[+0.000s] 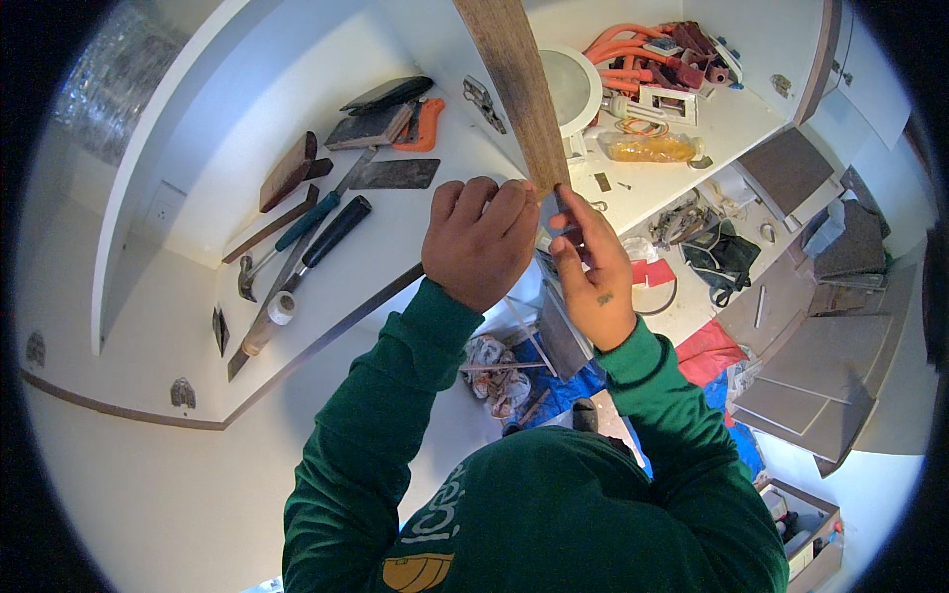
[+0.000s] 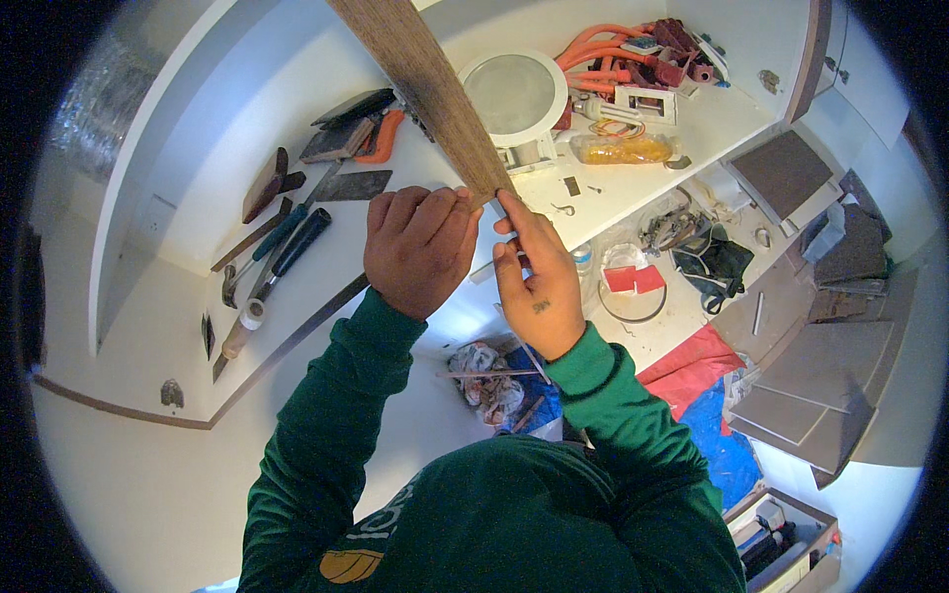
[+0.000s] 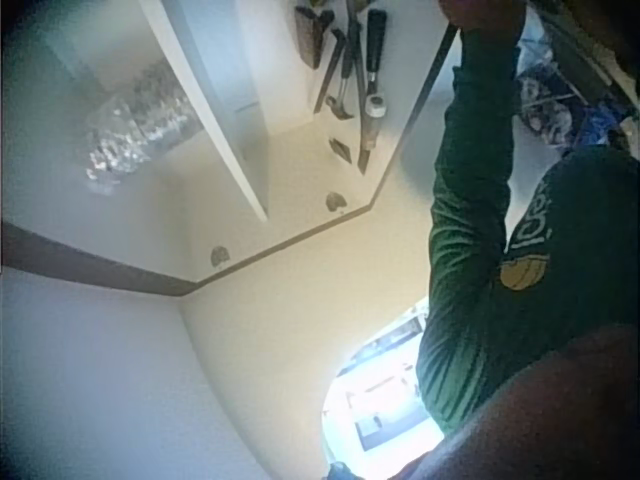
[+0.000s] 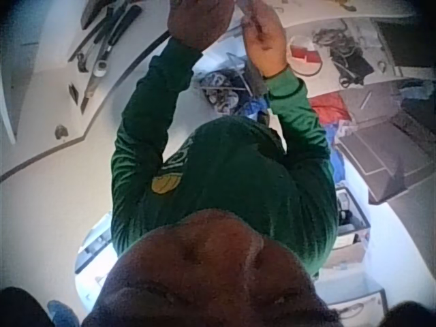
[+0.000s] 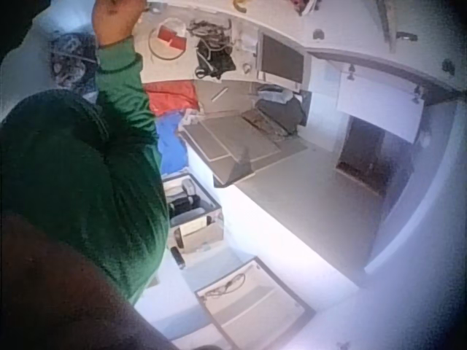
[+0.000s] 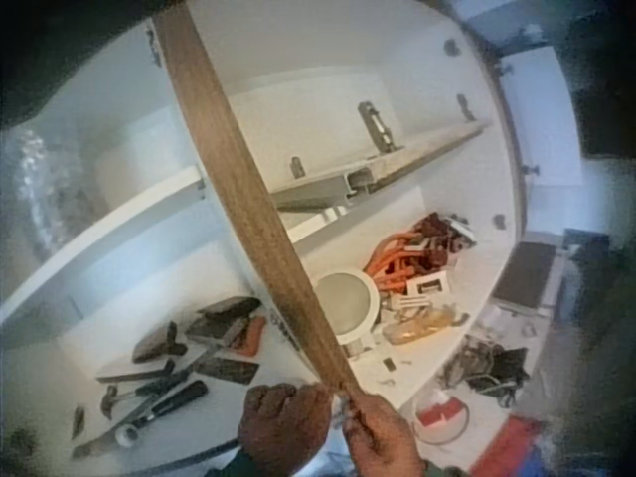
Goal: The person assembles a cabinet by attaching a wooden trim piece to the edge of a white shelf. They use a hammer to tap the trim into place and then apply a small amount of adhesive from a bottle to secure it.
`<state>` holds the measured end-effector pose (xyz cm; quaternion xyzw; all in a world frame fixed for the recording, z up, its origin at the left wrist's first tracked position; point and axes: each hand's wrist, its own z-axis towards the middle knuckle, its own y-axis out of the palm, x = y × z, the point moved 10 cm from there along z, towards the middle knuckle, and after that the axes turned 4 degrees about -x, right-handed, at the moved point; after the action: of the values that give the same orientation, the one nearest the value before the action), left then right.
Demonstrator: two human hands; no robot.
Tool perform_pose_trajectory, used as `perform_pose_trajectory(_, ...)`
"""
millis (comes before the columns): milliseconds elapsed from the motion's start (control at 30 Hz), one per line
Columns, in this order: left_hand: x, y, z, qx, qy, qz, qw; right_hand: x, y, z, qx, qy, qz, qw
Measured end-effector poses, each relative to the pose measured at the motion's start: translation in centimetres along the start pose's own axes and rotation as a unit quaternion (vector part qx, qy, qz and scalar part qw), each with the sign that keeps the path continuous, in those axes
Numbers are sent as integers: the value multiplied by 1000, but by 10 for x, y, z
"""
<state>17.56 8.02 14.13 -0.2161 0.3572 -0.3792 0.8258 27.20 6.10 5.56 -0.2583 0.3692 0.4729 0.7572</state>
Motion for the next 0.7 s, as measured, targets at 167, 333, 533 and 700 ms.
perform_pose_trajectory(167,-1,-5,4,15,-20,-9,1000,-7,4,7,-9,-22,-54,998)
perform_pose_trajectory(333,-9,-1,9,-2,-84,-13,996,25,8,14,-45,80,117,989)
perform_pose_trajectory(533,-11,5,9,-9,-116,-40,992,23,4,22,-87,92,109,986)
perform_pose_trajectory(700,-7,2,8,-2,-96,-35,995,22,5,24,-102,101,96,985)
